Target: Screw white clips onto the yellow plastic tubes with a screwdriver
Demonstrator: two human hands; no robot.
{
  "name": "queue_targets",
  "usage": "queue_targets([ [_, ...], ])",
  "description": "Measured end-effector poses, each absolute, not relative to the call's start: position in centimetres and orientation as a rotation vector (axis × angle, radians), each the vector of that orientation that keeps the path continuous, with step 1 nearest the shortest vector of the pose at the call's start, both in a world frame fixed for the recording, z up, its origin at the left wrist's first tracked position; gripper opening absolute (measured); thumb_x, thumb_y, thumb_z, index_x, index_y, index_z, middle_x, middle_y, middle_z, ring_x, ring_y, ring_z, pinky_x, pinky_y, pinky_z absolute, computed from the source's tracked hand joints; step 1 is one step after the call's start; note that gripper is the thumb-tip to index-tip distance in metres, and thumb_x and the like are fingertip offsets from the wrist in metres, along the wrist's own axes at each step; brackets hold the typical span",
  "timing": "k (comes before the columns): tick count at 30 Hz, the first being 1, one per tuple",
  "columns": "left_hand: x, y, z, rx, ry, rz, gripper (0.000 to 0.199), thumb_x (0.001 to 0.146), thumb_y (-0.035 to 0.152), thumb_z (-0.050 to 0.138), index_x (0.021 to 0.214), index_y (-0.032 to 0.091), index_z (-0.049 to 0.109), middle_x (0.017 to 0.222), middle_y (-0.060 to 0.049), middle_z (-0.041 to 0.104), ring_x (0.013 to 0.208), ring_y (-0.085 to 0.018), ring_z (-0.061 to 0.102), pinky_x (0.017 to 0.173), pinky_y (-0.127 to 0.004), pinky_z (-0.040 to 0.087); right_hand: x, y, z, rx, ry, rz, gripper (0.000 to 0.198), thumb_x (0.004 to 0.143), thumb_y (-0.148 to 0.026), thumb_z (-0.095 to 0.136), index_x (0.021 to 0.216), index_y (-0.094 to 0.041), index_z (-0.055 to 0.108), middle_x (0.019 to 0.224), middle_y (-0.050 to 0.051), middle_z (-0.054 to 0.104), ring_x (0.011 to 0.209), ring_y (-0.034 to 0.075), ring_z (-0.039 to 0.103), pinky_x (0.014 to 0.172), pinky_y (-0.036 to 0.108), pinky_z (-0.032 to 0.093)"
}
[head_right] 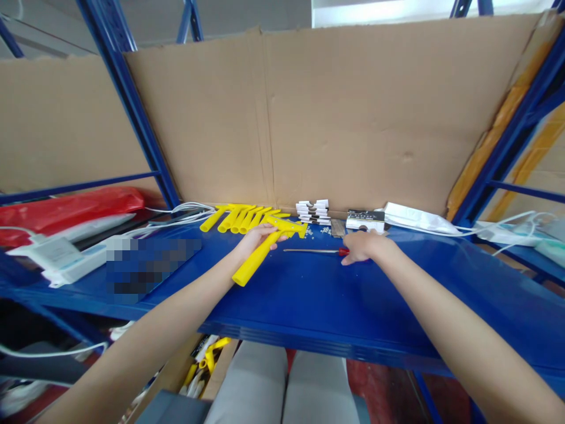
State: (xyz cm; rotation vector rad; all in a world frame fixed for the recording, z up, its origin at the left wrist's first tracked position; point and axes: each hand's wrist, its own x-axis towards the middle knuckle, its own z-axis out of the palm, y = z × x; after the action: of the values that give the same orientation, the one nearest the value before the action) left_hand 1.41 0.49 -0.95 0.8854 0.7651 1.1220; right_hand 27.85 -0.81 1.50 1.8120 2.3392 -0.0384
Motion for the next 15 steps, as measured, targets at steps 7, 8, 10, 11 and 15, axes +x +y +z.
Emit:
queue_targets([
  [7,1.4,0.7,-1.0,0.874,0.806,1.141,0.016,0.08,-0.001,0.048,0.089,0.013,0.049,0.069,-0.006,0.065,0.058,-0.017,0.068,0.039,-0.017,0.038,30.5,-2.2,-3.1,1.796,2.809,0.138,0.016,0.086,-0.027,0.046,0.081,-0.019,0.06,0.089,0.012,0.067,0.083,0.023,0.064,0.077,0.037,0.05],
  [8,1.4,0.7,-1.0,0.874,0.81,1.147,0.016,0.08,0.0,0.049,0.089,0.013,0.049,0.069,-0.006,0.065,0.058,-0.017,0.068,0.039,-0.017,0.038,30.6,-2.4,-3.4,1.782,2.835,0.178,0.016,0.086,-0.027,0.045,0.08,-0.02,0.059,0.088,0.012,0.067,0.084,0.023,0.064,0.077,0.037,0.049],
  [10,1.4,0.8,-1.2,0.88,0.815,1.158,0.016,0.079,0.001,0.052,0.087,0.014,0.048,0.068,-0.005,0.064,0.058,-0.017,0.068,0.039,-0.017,0.038,31.1,-2.8,-3.3,1.771,2.844,0.176,0.018,0.088,-0.029,0.042,0.081,-0.021,0.057,0.088,0.012,0.067,0.083,0.023,0.064,0.075,0.036,0.049],
  [11,1.4,0.9,-1.3,0.887,0.82,1.168,0.017,0.078,0.001,0.054,0.086,0.014,0.048,0.068,-0.005,0.064,0.057,-0.016,0.068,0.039,-0.017,0.038,31.5,-3.0,-3.1,1.777,2.837,0.149,0.02,0.088,-0.03,0.041,0.082,-0.021,0.057,0.086,0.011,0.067,0.081,0.023,0.065,0.073,0.035,0.05],
  [15,1.4,1.1,-1.5,0.913,0.882,1.222,0.021,0.077,0.001,0.055,0.087,0.017,0.045,0.068,-0.002,0.063,0.055,-0.017,0.067,0.039,-0.018,0.039,33.2,-3.8,-0.9,1.798,2.875,0.119,0.023,0.089,-0.035,0.039,0.087,-0.022,0.058,0.085,0.009,0.069,0.077,0.022,0.066,0.069,0.033,0.05],
])
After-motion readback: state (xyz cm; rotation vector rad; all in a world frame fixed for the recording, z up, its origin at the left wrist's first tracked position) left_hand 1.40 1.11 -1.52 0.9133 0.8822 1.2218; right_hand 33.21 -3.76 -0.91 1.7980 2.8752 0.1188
